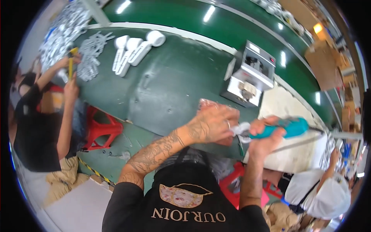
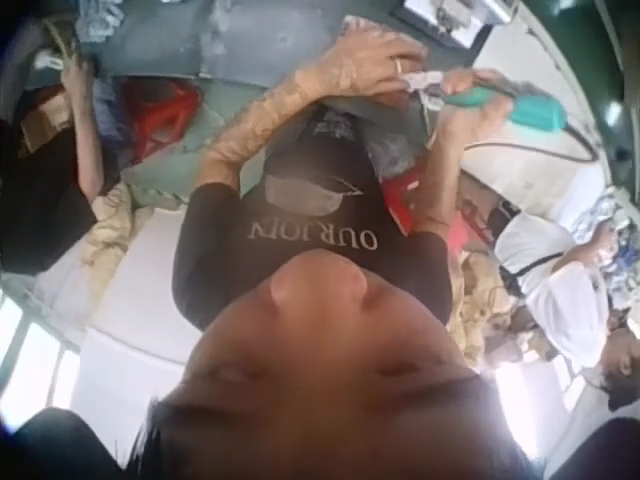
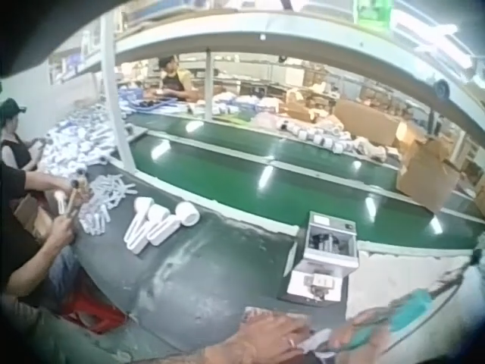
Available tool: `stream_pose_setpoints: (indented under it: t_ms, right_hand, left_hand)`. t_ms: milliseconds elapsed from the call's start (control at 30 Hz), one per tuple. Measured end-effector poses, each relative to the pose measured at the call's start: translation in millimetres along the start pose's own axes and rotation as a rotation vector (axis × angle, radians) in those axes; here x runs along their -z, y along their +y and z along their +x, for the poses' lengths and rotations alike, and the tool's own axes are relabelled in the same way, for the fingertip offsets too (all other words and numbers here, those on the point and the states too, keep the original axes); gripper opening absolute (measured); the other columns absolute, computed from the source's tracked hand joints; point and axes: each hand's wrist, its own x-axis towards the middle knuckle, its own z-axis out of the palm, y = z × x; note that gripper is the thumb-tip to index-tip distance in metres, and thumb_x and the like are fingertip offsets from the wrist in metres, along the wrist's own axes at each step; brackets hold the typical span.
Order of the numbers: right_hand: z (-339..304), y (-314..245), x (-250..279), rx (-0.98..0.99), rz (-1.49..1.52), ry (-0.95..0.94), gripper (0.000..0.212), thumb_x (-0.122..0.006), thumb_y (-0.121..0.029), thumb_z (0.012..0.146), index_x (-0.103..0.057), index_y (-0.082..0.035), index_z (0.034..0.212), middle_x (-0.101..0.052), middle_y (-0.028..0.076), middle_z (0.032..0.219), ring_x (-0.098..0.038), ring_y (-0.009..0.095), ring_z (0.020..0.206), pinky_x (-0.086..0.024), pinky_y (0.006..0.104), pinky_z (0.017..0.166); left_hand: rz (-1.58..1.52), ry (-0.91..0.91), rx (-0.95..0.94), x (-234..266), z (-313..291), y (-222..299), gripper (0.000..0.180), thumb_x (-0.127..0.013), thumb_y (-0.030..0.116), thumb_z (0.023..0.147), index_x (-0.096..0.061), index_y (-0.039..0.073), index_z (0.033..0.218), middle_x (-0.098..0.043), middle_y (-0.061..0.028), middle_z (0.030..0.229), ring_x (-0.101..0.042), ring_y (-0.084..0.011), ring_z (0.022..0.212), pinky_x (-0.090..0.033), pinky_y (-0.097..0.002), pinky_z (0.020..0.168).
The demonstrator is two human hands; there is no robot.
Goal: The person assembles plastic components by joining internal parts into a plastic housing with an electric screwdriver, creating an assembled unit.
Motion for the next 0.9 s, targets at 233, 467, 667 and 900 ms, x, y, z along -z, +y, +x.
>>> stream_pose_setpoints:
  t_ms: [233,467,667,900]
  right_hand:
    - [42.4,-58.8,21.9,0.489,0.002,0.311,0.058,-0.053,-0.062,0.097,-0.059,-0.005,0.104,-0.044,0.002,0.069,-0.042,0.013,0.067,-0.038,0.0303,0.060]
    - [97.9,-16.8,40.8,0.232,-0.590,0.395,0.045,-0.049,-0.045,0.105,-0.065,-0.003,0.099,-0.058,0.002,0.073,-0.057,0.011,0.068,-0.045,0.0262,0.063]
    - [125.6,32.7,63.4,0.390,-0.544,0.287,0.020,-0.069,-0.022,0.097,-0.069,-0.003,0.103,-0.068,0.002,0.084,-0.063,0.011,0.072,-0.051,0.0283,0.066]
    - [94.2,29.4,32.5,0.473,-0.550,0.176,0.038,-0.081,-0.026,0.084,-0.061,-0.001,0.105,-0.063,0.010,0.076,-0.058,0.018,0.068,-0.049,0.0334,0.065]
  left_hand:
    - [0.050,0.519,0.573,78.6,-63.4,-8.0,0.029,-0.070,0.014,0.091,-0.066,0.001,0.116,-0.070,-0.0158,0.105,-0.067,-0.0317,0.098,-0.053,-0.0383,0.088]
    - [0.738,0.877,0.909,192.0,-201.5,-173.6,0.044,-0.055,0.013,0.097,-0.052,-0.007,0.137,-0.056,-0.0274,0.129,-0.053,-0.0403,0.121,-0.040,-0.0436,0.106]
    - [0.545,0.835,0.530,173.9,-90.0,-95.7,0.035,-0.063,0.013,0.098,-0.060,-0.004,0.128,-0.063,-0.0175,0.123,-0.059,-0.0268,0.114,-0.045,-0.0369,0.101]
    - [-0.533,0.635,-0.564,150.6,32.1,104.6,0.064,-0.045,0.065,0.098,-0.046,0.022,0.145,-0.050,0.0028,0.094,-0.047,-0.0174,0.092,-0.037,-0.0410,0.082]
